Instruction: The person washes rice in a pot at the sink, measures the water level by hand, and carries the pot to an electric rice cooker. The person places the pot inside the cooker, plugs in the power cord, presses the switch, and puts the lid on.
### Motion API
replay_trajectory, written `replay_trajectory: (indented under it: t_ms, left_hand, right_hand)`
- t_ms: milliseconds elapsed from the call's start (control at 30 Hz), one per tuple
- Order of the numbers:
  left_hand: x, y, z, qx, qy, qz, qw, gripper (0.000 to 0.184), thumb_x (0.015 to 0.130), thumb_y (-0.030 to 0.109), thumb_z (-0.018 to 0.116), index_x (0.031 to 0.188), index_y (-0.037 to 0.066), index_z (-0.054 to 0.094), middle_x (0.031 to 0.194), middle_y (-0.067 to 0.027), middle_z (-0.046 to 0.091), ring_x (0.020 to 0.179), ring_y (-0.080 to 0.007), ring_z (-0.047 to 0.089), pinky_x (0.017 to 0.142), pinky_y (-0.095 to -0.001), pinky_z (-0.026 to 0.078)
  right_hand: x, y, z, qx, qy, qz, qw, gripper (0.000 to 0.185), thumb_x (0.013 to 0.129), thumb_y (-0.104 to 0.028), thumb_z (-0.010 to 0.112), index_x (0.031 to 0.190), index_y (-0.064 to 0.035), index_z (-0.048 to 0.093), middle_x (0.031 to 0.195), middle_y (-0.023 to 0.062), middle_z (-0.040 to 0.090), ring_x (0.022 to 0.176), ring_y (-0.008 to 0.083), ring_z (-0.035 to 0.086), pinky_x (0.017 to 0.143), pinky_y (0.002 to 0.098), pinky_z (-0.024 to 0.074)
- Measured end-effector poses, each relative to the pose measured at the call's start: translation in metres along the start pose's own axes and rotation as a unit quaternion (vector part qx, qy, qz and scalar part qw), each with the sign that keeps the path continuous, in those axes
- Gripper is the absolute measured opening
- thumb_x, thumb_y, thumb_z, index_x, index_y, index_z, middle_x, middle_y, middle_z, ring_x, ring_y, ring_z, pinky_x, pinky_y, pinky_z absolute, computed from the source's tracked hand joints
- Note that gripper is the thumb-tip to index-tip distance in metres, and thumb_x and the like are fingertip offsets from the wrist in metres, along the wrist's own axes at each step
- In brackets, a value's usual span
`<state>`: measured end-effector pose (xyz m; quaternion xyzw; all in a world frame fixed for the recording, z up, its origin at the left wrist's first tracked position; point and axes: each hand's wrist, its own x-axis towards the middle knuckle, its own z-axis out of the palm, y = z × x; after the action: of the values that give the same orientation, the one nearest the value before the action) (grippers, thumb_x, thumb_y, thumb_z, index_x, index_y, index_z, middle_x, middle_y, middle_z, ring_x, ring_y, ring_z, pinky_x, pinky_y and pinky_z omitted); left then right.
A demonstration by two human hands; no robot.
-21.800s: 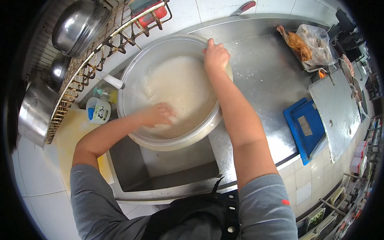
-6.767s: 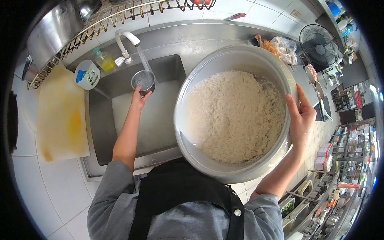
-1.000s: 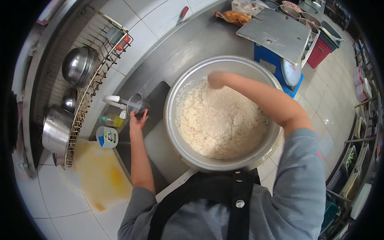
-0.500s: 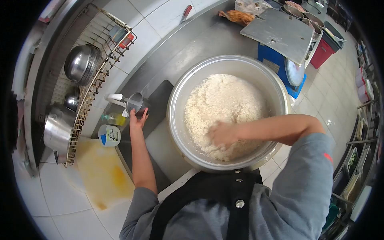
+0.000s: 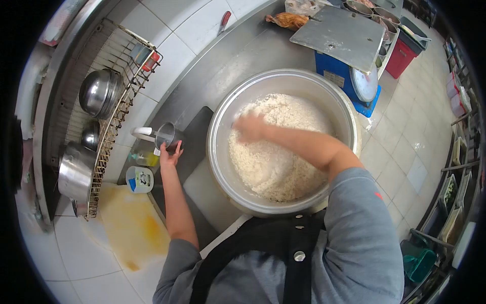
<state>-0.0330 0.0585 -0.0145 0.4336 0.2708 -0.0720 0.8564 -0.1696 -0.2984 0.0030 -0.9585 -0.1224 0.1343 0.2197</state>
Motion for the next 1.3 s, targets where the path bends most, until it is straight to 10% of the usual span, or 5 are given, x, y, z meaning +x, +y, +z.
replay_trajectory:
  t_ms: [300,500,633,900,1300]
  left_hand:
    - [-0.002,-0.003,-0.004,-0.021,0.007,-0.013,1.000,0.057,0.087,0.025,0.060,0.123,-0.006,0.029,0.116,-0.0239,0.040,0.113,-0.0447,0.046,0.103,-0.0549,0.041]
    - [0.005,-0.003,-0.016,0.012,-0.006,0.008,1.000,0.056,0.087,0.027,0.060,0.123,-0.005,0.031,0.124,-0.0246,0.036,0.114,-0.0440,0.046,0.103,-0.0536,0.041]
    - [0.015,0.000,-0.019,-0.038,0.001,-0.013,0.999,0.065,0.085,0.025,0.061,0.132,0.000,0.024,0.130,-0.0252,0.034,0.117,-0.0490,0.043,0.107,-0.0551,0.035]
    - [-0.003,0.002,-0.007,-0.023,-0.006,-0.004,1.000,0.063,0.084,0.022,0.061,0.130,0.000,0.024,0.128,-0.0253,0.035,0.118,-0.0500,0.041,0.107,-0.0565,0.034]
    - [0.025,0.000,-0.027,-0.079,-0.044,-0.036,0.995,0.072,0.082,0.019,0.064,0.134,0.001,0.019,0.134,-0.0285,0.021,0.126,-0.0555,0.020,0.097,-0.0566,0.046]
  right_hand:
    - [-0.130,0.002,0.006,-0.159,-0.336,-0.228,0.900,0.032,0.082,-0.020,0.062,0.113,-0.0124,0.059,0.130,0.0095,0.047,0.125,0.0317,0.038,0.099,0.0559,0.0334]
    - [-0.124,0.022,-0.083,-0.053,-0.024,-0.050,0.997,0.009,0.080,-0.006,0.058,0.079,-0.0030,0.066,0.090,0.0169,0.065,0.087,0.0333,0.063,0.077,0.0419,0.0485]
    - [-0.099,0.058,-0.051,-0.089,-0.245,-0.056,0.964,0.019,0.077,-0.002,0.057,0.091,-0.0072,0.070,0.095,0.0153,0.065,0.094,0.0313,0.062,0.080,0.0420,0.0490]
    - [0.031,0.079,-0.097,-0.087,0.168,0.148,0.971,0.017,0.076,-0.008,0.056,0.084,-0.0013,0.070,0.091,0.0183,0.068,0.087,0.0343,0.066,0.070,0.0435,0.0524]
    - [-0.112,-0.065,0.024,-0.150,-0.343,-0.287,0.882,0.026,0.084,-0.010,0.054,0.107,-0.0028,0.065,0.098,0.0136,0.064,0.086,0.0238,0.062,0.075,0.0361,0.0511]
